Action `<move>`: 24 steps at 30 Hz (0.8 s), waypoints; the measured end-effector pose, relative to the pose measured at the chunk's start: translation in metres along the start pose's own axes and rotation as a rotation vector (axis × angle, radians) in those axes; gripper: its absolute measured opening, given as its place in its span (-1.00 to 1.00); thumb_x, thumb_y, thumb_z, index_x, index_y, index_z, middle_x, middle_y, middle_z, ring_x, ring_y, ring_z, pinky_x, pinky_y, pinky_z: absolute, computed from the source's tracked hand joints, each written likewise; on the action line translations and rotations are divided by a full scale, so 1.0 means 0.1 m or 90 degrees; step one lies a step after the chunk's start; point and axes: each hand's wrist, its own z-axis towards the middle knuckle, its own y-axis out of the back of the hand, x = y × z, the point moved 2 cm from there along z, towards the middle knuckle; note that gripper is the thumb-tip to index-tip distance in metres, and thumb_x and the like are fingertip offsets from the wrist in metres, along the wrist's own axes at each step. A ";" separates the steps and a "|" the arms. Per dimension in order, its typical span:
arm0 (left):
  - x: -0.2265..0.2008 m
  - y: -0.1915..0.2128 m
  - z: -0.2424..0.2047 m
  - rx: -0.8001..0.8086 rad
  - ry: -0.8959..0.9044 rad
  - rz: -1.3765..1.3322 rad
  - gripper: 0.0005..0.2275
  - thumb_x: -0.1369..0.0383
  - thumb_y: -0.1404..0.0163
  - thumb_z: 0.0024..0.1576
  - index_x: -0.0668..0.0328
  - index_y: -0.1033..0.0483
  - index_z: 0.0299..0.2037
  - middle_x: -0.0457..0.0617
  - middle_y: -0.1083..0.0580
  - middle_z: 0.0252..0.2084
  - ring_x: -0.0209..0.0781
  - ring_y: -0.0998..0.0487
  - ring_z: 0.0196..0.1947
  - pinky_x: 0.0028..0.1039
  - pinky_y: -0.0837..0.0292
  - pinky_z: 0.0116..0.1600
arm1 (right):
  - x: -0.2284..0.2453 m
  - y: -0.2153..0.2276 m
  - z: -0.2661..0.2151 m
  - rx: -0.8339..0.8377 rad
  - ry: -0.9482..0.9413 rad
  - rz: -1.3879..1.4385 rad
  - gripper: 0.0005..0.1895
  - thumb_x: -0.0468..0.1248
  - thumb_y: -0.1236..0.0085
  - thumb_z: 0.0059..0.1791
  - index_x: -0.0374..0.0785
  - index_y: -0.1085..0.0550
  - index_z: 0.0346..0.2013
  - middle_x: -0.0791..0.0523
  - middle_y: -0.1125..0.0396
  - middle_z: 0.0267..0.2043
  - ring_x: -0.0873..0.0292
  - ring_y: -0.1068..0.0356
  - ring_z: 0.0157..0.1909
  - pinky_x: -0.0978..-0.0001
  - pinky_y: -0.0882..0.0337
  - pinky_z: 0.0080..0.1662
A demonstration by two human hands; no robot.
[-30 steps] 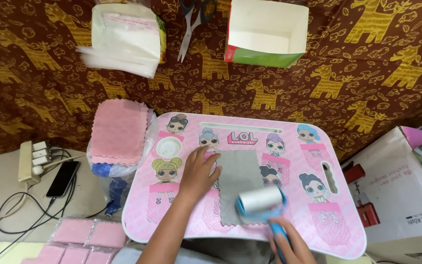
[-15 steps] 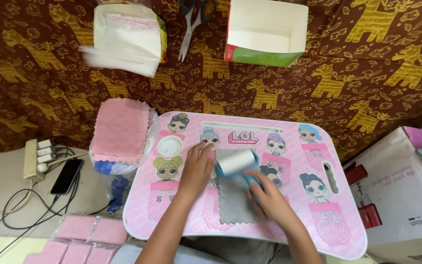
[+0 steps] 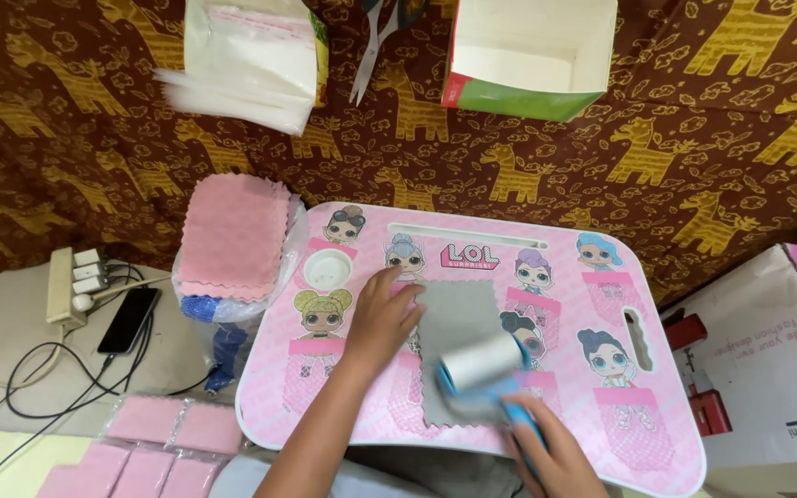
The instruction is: The person cleans small rectangular pieces of pink and grey fabric using a lint roller and places them back into a box.
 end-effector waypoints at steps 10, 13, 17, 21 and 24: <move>0.02 -0.07 -0.01 -0.008 -0.031 0.033 -0.72 0.25 -0.16 0.09 0.03 -0.60 0.00 0.09 -0.29 0.30 0.09 -0.24 0.32 -0.17 -0.14 0.35 | -0.84 0.85 0.16 0.237 0.063 0.024 -0.53 -0.15 -0.07 -0.05 -0.28 -0.60 0.08 -0.04 -0.61 -0.35 0.11 -0.62 -0.31 0.30 -0.46 -0.25; 0.01 -0.05 0.00 0.018 -0.003 0.033 -0.72 0.23 -0.13 0.11 0.02 -0.61 0.01 0.09 -0.28 0.31 0.08 -0.22 0.33 -0.16 -0.12 0.36 | 0.16 0.55 0.21 0.247 0.021 -0.124 -0.60 -0.15 -0.02 -0.01 -0.14 -0.67 0.02 0.15 -0.65 -0.18 0.29 -0.51 -0.30 0.48 -0.49 -0.22; 0.04 -0.05 0.01 0.006 0.002 0.024 -0.77 0.30 -0.07 0.13 0.01 -0.65 -0.02 0.06 -0.35 0.26 0.05 -0.29 0.28 -0.20 -0.17 0.32 | 0.77 0.15 0.43 0.296 0.077 -0.084 -0.63 -0.28 -0.06 -0.01 -0.21 -0.63 0.05 0.16 -0.45 -0.30 0.32 -0.28 -0.42 0.48 -0.26 -0.37; 0.06 -0.04 0.01 0.001 0.013 0.002 -0.77 0.32 -0.05 0.13 0.01 -0.67 -0.04 0.09 -0.37 0.26 0.07 -0.32 0.27 -0.22 -0.21 0.31 | 1.00 -0.06 0.44 0.322 0.012 -0.008 -0.63 -0.29 -0.05 0.04 -0.22 -0.59 0.12 0.11 -0.32 -0.55 0.36 -0.04 -0.76 0.51 0.01 -0.70; 0.07 -0.07 0.00 -0.017 -0.012 0.007 -0.78 0.32 -0.09 0.12 0.01 -0.66 -0.04 0.07 -0.37 0.25 0.05 -0.32 0.26 -0.22 -0.21 0.30 | 0.91 0.02 0.26 0.243 -0.043 -0.077 -0.60 -0.25 -0.06 0.04 -0.10 -0.63 0.14 0.14 -0.35 -0.60 0.34 -0.11 -0.71 0.50 0.00 -0.64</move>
